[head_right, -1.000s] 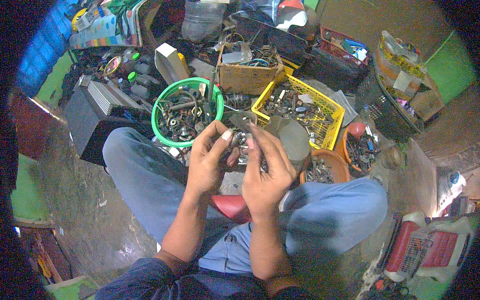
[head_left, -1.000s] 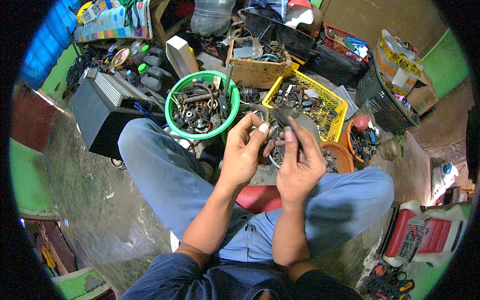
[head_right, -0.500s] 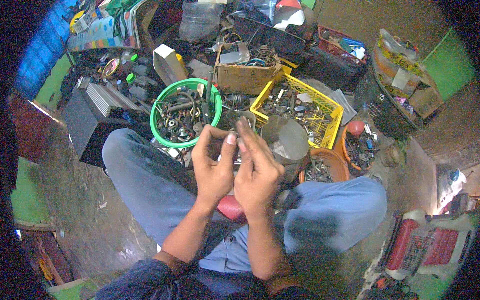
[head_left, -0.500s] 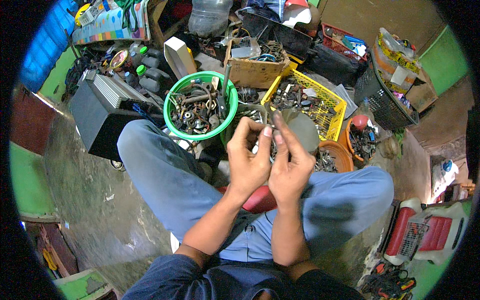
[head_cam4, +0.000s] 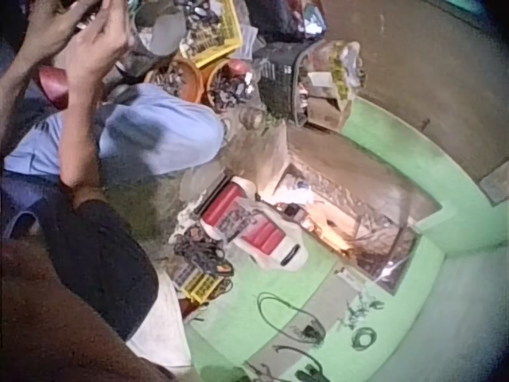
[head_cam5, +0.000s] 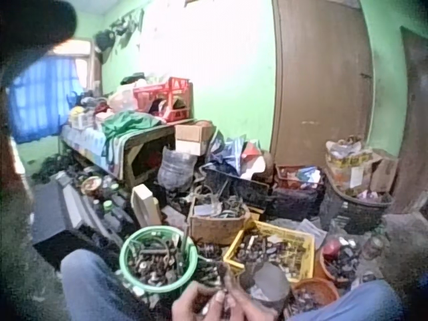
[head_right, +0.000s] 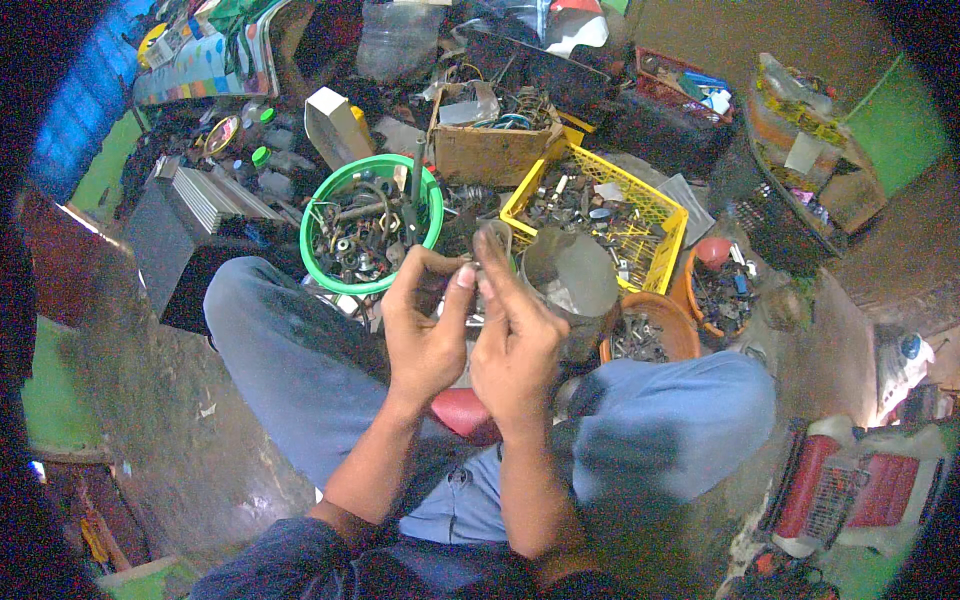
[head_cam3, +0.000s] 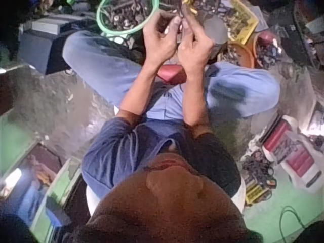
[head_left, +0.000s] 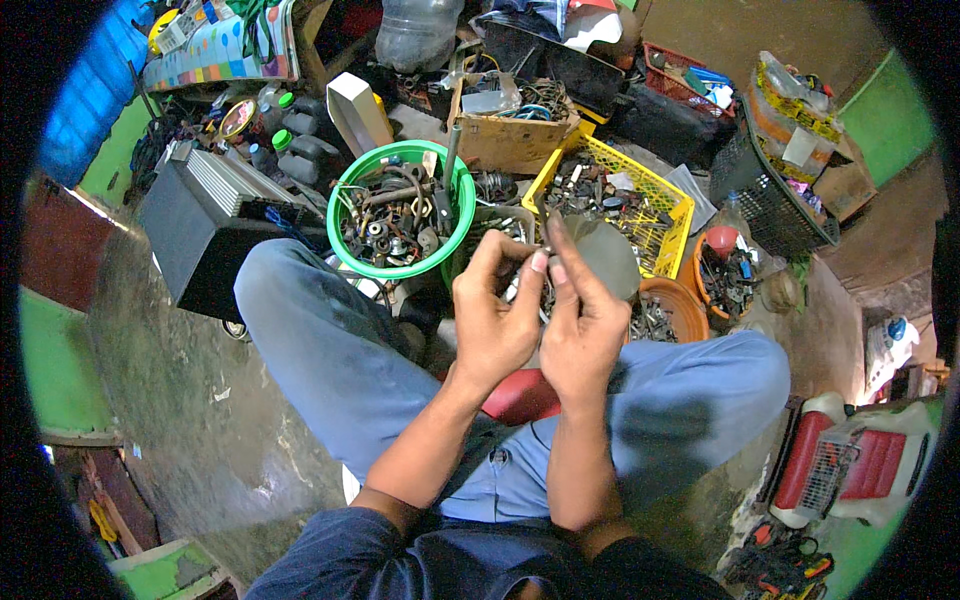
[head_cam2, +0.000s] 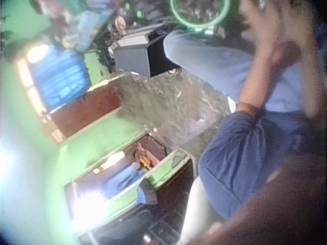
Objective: The person holds and rotates a spark plug and a small metal bracket, then picks up a large metal housing from a bowl to look inside it.
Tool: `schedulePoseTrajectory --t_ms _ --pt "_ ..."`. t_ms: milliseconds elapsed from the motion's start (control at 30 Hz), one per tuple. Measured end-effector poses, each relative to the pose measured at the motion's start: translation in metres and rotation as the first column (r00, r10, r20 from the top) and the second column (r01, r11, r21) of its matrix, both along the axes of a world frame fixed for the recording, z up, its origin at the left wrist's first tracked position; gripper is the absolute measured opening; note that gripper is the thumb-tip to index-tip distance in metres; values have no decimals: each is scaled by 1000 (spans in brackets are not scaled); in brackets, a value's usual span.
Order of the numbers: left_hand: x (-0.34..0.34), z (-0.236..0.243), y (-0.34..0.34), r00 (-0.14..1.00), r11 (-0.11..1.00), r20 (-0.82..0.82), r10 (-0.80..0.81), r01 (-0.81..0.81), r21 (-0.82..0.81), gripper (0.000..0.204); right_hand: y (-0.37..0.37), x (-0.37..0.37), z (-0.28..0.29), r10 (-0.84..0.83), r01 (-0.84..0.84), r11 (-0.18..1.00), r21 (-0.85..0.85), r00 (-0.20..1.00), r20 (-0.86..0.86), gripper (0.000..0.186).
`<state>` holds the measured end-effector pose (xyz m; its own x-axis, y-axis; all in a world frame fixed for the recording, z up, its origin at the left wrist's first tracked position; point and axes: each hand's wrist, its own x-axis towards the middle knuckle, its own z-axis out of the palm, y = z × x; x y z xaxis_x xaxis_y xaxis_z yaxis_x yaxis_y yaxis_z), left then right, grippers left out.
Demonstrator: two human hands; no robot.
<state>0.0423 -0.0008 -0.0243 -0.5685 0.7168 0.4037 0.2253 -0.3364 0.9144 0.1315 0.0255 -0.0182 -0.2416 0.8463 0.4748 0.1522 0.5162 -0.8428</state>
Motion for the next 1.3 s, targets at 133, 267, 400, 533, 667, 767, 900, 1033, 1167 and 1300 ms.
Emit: schedulePoseTrajectory --t_ms 133,267,400,533,667,767,900,1033,1167,1300 --pt "-18 2 6 984 991 -115 136 -136 13 10 -9 -1 -4 22 -21 1000 -4 999 29 37" --pt "0 4 -4 999 999 29 -17 18 -44 13 5 -1 -3 -5 3 998 -55 999 -47 36" --pt "-11 3 1 986 991 -114 125 -130 -35 8 -5 -2 -8 -17 17 1000 15 1000 15 34" --pt "-5 -4 4 992 998 -119 34 -27 65 10 8 -2 -8 -22 22 1000 5 998 -61 37" --pt "-13 -2 1 990 997 -115 79 -80 -2 10 -7 -3 -4 1 -1 1000 -16 999 -34 33" --pt "-3 -1 0 973 995 -223 62 -44 86 10 6 1 -6 -11 10 1000 -17 999 -50 35" --pt "-15 2 2 996 997 -60 70 -72 -33 12 -5 0 -7 -31 29 996 80 999 23 33" --pt "-9 6 -4 991 987 51 -123 128 -97 16 16 5 -7 5 -56 970 -238 978 -210 28" --pt "-14 2 -4 776 935 527 -346 333 123 19 5 10 2 -50 -154 917 -369 870 -490 32" --pt "-14 3 -8 589 857 638 -496 451 250 17 -4 10 13 -7 -208 934 -289 801 -598 34"
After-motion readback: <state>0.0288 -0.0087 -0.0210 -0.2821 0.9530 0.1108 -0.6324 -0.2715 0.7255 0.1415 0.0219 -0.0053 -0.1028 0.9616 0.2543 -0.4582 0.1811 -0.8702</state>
